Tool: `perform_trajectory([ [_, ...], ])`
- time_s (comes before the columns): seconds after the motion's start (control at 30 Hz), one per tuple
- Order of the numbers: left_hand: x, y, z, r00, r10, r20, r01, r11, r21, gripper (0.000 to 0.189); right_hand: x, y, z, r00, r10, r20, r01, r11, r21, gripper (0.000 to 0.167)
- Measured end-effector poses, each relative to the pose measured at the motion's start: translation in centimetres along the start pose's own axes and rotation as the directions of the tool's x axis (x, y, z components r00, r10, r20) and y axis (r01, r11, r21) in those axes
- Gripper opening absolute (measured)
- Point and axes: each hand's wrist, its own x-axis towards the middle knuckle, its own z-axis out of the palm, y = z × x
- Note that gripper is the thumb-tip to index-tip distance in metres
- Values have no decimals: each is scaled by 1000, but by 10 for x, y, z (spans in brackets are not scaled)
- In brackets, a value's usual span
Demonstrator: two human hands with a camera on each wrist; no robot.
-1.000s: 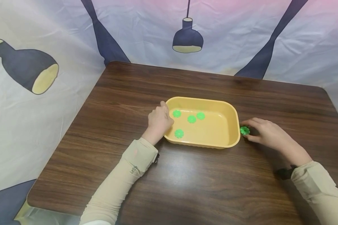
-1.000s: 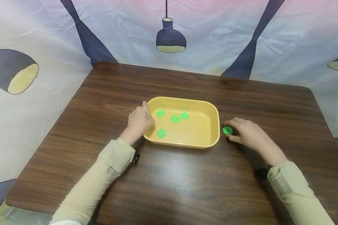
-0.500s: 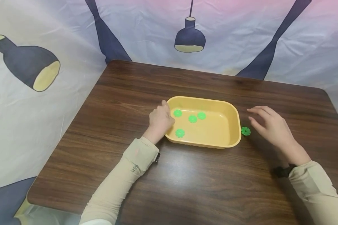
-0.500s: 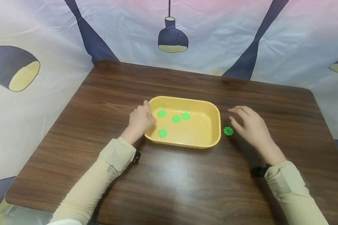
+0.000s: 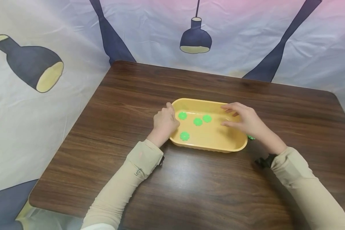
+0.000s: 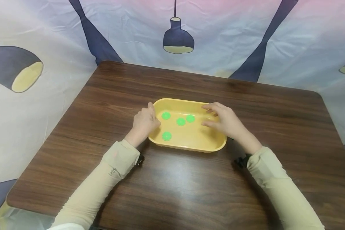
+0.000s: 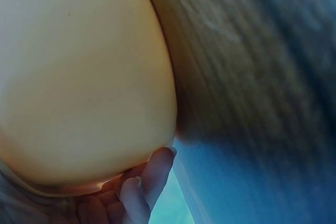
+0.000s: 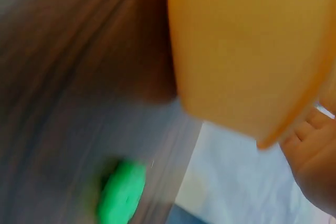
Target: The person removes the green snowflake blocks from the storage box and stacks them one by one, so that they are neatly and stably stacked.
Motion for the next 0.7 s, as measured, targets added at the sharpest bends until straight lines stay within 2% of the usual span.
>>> perform_trajectory([
  [0.07, 0, 1, 0, 1000, 2, -3, -2, 1000, 3, 33, 8, -2, 5, 997, -1, 82, -2, 999, 33, 54],
  [0.17, 0, 1, 0, 1000, 3, -7, -3, 1000, 7, 33, 19, -4, 12, 980, -7, 197, 1, 1000, 29, 57],
  [0.27, -1, 1, 0, 1000, 0, -7, 0, 1000, 11, 31, 27, -5, 19, 966, -16, 260, 16, 1000, 0, 61],
  [0.43, -1, 0, 1, 1000, -1, -10, 1, 1000, 11, 31, 34, -7, 30, 946, -36, 323, 50, 998, -33, 64],
  [0.53, -2, 0, 1, 1000, -5, -2, 5, 1000, 10, 32, 36, -6, 34, 935, -23, 354, 36, 999, -30, 61],
  [0.7, -1, 1, 0, 1000, 0, -5, 0, 1000, 11, 32, 37, -4, 37, 940, 14, 341, -18, 1000, 10, 53],
])
